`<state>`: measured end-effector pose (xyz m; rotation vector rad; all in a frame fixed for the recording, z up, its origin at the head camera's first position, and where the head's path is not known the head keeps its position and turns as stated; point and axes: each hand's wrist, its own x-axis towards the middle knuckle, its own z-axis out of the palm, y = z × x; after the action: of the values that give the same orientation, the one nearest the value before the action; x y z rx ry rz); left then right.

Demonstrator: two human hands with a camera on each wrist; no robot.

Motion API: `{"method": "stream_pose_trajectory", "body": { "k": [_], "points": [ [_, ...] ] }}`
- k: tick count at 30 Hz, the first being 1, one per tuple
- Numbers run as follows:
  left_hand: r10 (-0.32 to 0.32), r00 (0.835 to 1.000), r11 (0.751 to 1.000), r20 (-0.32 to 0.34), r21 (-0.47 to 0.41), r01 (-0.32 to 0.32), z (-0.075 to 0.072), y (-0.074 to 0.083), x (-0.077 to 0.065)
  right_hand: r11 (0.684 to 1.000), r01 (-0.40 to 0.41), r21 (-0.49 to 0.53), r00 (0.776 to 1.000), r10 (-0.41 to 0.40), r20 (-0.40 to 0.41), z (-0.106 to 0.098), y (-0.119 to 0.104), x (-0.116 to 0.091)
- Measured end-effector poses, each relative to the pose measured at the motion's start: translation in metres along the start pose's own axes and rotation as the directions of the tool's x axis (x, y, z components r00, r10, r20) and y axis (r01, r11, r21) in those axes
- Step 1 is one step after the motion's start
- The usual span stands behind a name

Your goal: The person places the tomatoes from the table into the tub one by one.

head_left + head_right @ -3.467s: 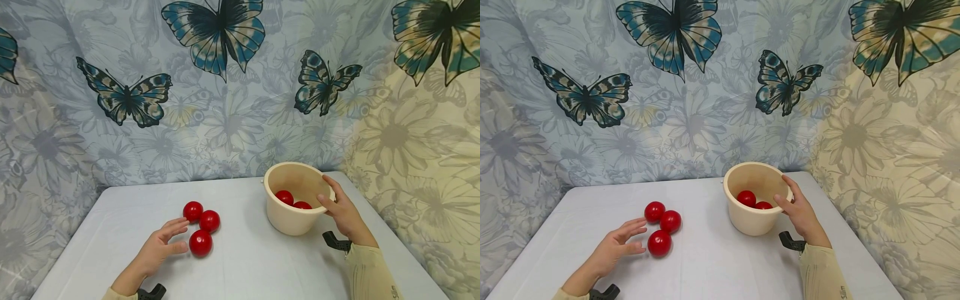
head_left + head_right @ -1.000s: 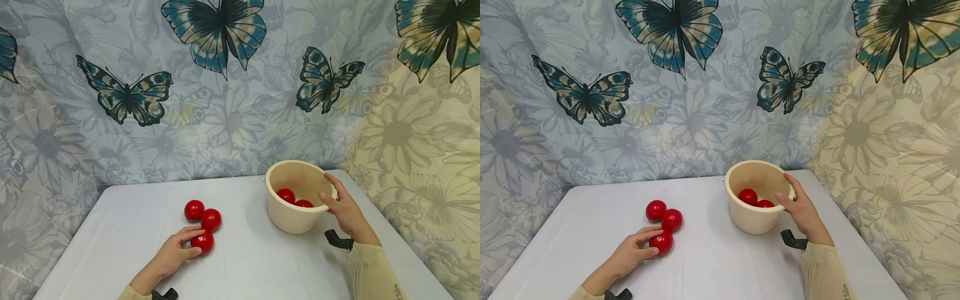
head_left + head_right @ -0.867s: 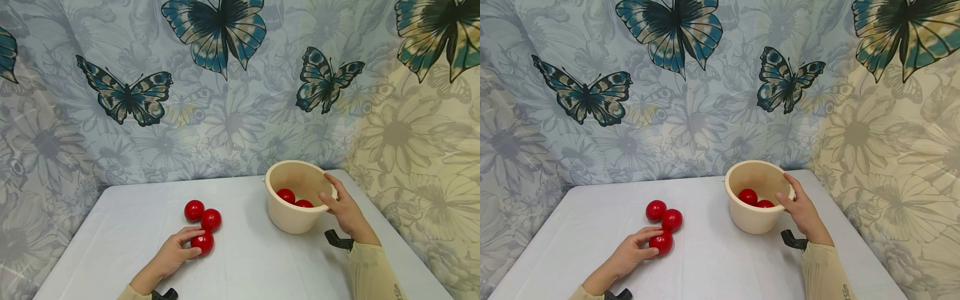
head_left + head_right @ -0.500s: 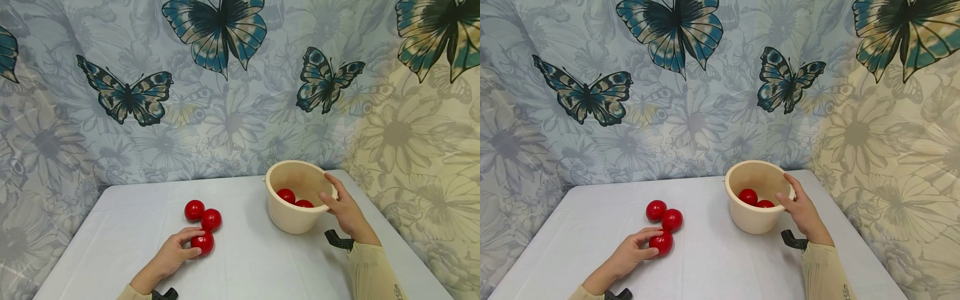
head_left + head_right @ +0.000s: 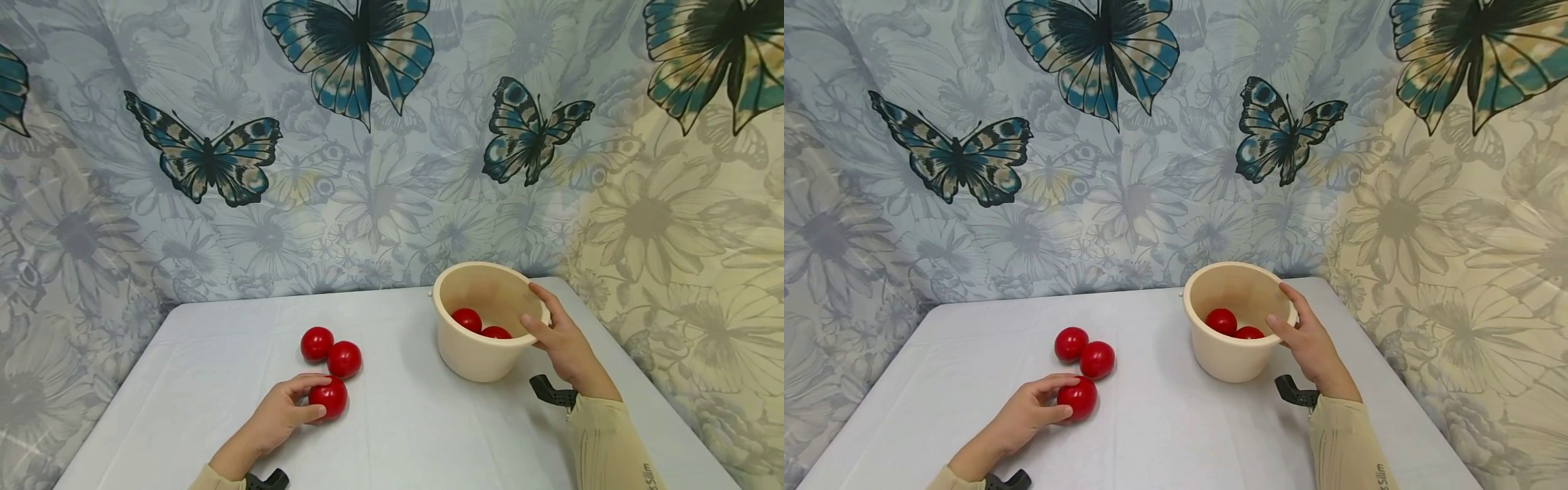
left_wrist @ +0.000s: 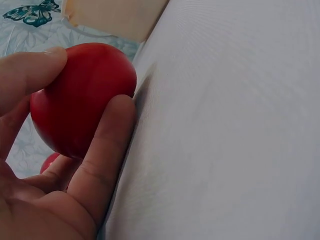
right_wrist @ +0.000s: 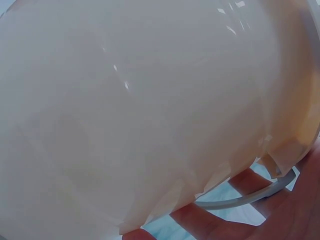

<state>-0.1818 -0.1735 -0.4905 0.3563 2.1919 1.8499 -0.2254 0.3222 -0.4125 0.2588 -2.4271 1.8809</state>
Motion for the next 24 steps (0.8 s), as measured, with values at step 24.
{"method": "stream_pose_trajectory", "body": {
  "k": [24],
  "points": [
    [-0.052, 0.998, 0.972, -0.035, -0.232, 0.043, -0.0072, 0.0072, -0.0032, 1.0, 0.0, 0.012, 1.0, 0.0, -0.004, 0.0022, -0.0045, -0.0024]
  ]
}}
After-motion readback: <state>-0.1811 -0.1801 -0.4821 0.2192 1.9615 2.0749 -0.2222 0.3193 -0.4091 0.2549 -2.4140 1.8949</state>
